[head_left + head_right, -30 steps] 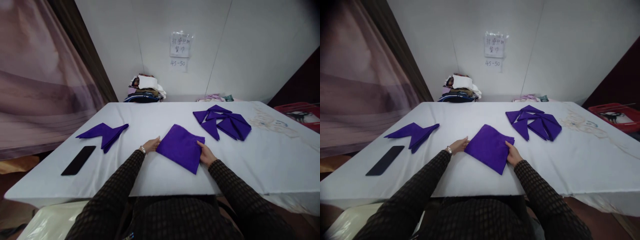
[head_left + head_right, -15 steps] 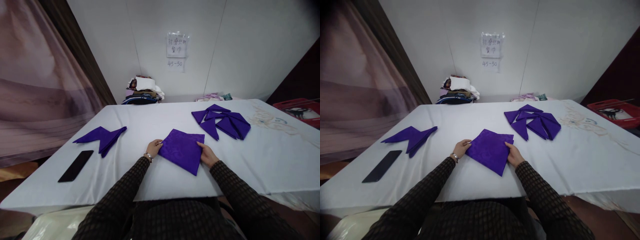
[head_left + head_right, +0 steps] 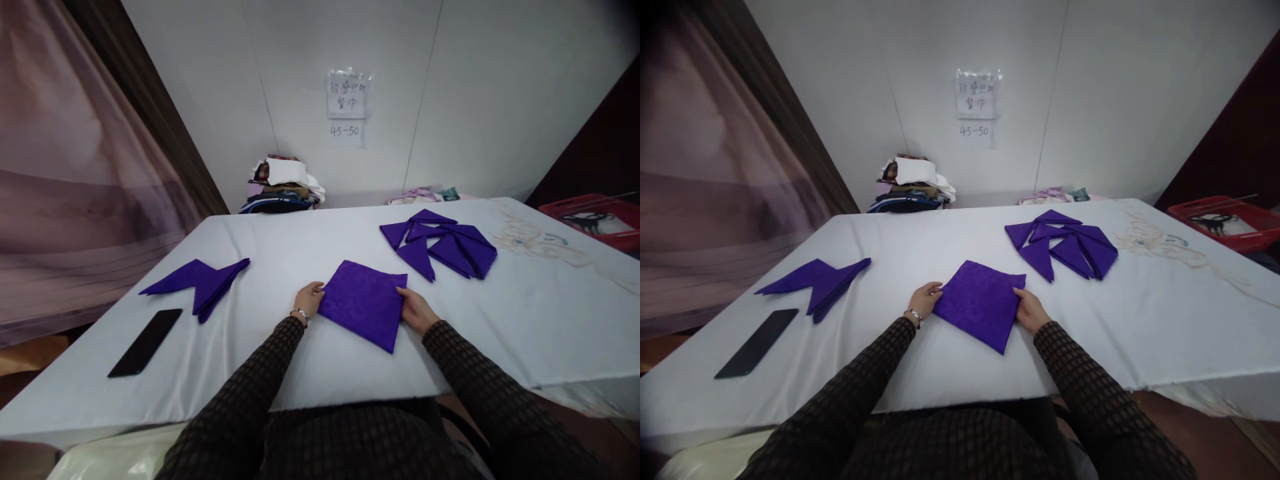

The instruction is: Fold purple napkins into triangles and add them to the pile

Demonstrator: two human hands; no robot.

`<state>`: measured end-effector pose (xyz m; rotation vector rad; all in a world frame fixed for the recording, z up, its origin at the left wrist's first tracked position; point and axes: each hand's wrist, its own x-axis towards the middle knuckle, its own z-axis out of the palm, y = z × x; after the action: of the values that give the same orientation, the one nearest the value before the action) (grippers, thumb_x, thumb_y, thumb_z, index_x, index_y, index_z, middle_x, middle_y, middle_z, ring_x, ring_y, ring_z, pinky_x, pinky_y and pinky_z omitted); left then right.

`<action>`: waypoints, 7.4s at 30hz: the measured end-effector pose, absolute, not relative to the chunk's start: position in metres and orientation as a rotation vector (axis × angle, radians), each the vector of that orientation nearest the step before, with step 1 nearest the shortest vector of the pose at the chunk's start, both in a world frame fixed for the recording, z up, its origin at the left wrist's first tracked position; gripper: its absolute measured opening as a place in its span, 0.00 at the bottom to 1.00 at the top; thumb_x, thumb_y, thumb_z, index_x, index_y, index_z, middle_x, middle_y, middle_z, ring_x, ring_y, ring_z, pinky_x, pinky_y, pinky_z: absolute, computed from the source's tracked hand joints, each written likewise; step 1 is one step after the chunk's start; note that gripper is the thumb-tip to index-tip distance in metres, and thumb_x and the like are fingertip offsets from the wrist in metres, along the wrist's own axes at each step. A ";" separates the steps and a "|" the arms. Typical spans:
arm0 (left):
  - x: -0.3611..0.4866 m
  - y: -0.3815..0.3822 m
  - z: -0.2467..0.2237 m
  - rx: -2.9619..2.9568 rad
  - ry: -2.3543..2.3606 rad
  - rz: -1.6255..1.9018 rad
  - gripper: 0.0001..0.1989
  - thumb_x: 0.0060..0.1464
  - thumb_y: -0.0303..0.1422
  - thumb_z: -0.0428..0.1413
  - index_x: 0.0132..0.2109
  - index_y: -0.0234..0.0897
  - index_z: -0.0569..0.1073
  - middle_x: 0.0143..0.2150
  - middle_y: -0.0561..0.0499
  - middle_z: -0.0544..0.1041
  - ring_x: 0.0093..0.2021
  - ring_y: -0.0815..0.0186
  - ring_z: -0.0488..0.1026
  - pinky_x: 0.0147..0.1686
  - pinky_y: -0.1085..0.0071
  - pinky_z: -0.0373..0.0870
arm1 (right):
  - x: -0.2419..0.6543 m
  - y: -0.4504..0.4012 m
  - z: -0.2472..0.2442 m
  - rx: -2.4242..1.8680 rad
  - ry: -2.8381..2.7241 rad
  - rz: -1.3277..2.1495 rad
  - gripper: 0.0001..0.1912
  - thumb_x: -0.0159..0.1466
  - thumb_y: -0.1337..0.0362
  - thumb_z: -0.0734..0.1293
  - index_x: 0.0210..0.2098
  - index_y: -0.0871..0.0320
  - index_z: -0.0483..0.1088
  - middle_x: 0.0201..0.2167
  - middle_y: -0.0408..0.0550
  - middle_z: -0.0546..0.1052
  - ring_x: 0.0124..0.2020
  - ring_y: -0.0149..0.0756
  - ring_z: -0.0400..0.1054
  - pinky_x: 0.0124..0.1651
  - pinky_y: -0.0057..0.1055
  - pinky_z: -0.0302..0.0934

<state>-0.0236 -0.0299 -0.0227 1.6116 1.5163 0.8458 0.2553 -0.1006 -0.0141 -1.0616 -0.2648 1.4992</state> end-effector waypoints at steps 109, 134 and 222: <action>0.012 -0.092 0.002 2.510 1.190 0.703 0.18 0.58 0.38 0.51 0.54 0.40 0.69 0.62 0.43 0.63 0.63 0.57 0.57 0.63 0.50 0.45 | 0.220 -0.213 0.003 -1.239 -2.198 0.143 0.16 0.64 0.67 0.58 0.49 0.55 0.70 0.47 0.54 0.74 0.51 0.44 0.66 0.54 0.50 0.60; 0.037 -0.103 -0.020 2.740 1.061 0.110 0.31 0.58 0.48 0.47 0.64 0.40 0.56 0.68 0.44 0.53 0.68 0.54 0.44 0.63 0.47 0.41 | 0.262 -0.094 -0.013 -1.918 -2.259 0.286 0.39 0.65 0.41 0.47 0.64 0.62 0.52 0.67 0.58 0.49 0.67 0.48 0.39 0.64 0.47 0.35; -0.039 -0.102 0.028 2.712 1.412 0.224 0.12 0.57 0.28 0.47 0.39 0.40 0.75 0.44 0.47 0.76 0.47 0.61 0.69 0.52 0.58 0.56 | 0.286 -0.134 0.016 -2.121 -2.339 0.371 0.09 0.59 0.64 0.61 0.34 0.58 0.72 0.33 0.52 0.77 0.35 0.40 0.70 0.34 0.30 0.58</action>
<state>-0.0386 -0.1020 0.0281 2.7124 1.4124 0.2237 0.2855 -0.1341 0.0156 -2.1209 -2.3388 0.3705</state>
